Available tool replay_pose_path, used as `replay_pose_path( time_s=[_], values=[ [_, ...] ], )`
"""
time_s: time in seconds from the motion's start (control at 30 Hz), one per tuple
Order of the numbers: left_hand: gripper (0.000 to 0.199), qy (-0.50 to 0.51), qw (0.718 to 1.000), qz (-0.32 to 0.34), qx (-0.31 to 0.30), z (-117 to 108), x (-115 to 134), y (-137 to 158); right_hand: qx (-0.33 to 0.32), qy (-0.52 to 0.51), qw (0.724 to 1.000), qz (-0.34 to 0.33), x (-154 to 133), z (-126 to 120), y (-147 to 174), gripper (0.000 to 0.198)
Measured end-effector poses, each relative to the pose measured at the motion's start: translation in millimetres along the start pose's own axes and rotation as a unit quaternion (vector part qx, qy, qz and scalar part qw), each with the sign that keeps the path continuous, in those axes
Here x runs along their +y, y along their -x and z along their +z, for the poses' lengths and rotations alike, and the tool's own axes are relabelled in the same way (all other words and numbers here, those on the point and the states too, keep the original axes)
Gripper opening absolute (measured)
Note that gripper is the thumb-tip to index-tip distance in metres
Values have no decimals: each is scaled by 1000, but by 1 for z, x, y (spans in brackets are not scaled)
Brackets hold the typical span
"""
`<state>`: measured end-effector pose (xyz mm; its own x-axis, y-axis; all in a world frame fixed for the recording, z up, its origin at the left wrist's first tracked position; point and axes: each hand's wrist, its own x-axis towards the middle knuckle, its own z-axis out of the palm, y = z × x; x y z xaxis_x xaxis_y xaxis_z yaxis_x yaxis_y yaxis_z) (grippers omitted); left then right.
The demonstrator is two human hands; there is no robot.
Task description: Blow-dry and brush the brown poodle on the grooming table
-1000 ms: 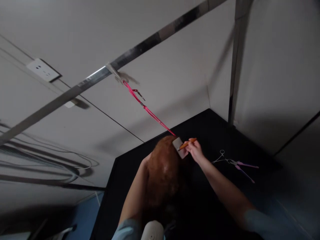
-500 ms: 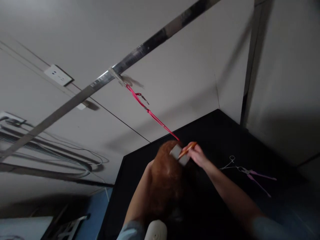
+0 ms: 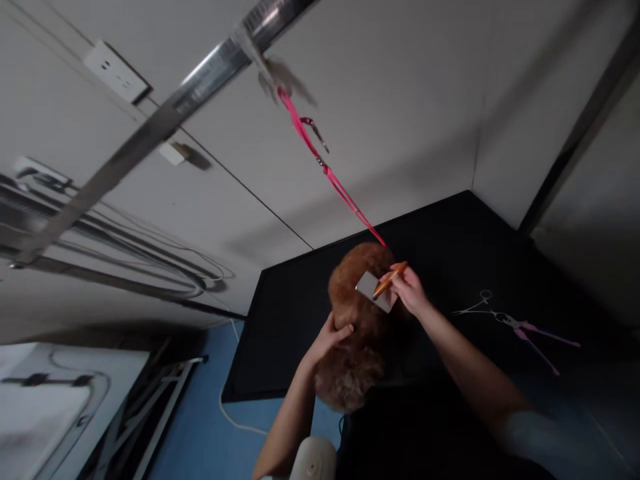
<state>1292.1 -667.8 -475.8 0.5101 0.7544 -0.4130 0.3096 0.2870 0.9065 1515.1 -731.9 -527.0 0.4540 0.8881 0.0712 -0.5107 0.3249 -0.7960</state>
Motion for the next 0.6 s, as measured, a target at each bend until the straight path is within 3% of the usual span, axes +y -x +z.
replay_pose_path(
  time_s=[0.03, 0.07, 0.13, 0.17, 0.3, 0.37, 0.43, 0.5, 0.57, 0.6],
  values=[
    [79, -6, 1000, -5, -24, -2, -8, 12, 10, 13, 1000, -14, 0, 1, 4, 44],
    [77, -23, 999, -4, -39, -3, -14, 23, -20, 32, 999, -11, 0, 1, 8, 42],
    [76, -72, 997, 17, -28, -4, -25, 39, -121, 71, 990, 31, 1, 4, 17, 39],
    [78, -88, 996, 31, -10, -4, -31, 44, -140, 82, 986, 49, 2, 5, 22, 40],
    [81, -40, 998, 51, 26, -5, -61, 49, -2, 92, 996, -14, 2, 8, 38, 42],
    [66, -10, 1000, 14, 16, -9, -81, 47, -56, 105, 993, 9, 4, 9, 50, 39],
    [58, 12, 999, -26, 30, -12, -102, 44, -134, 117, 981, 80, 6, 8, 61, 37],
    [53, 41, 996, -53, 52, -12, -118, 40, -85, 122, 985, 88, 9, 4, 69, 38],
    [46, 81, 993, -74, 49, -5, -126, 33, 23, 130, 991, 23, 9, 0, 75, 39],
    [43, 97, 991, -81, 36, 0, -128, 29, 38, 136, 990, -2, 9, -1, 79, 38]
  ],
)
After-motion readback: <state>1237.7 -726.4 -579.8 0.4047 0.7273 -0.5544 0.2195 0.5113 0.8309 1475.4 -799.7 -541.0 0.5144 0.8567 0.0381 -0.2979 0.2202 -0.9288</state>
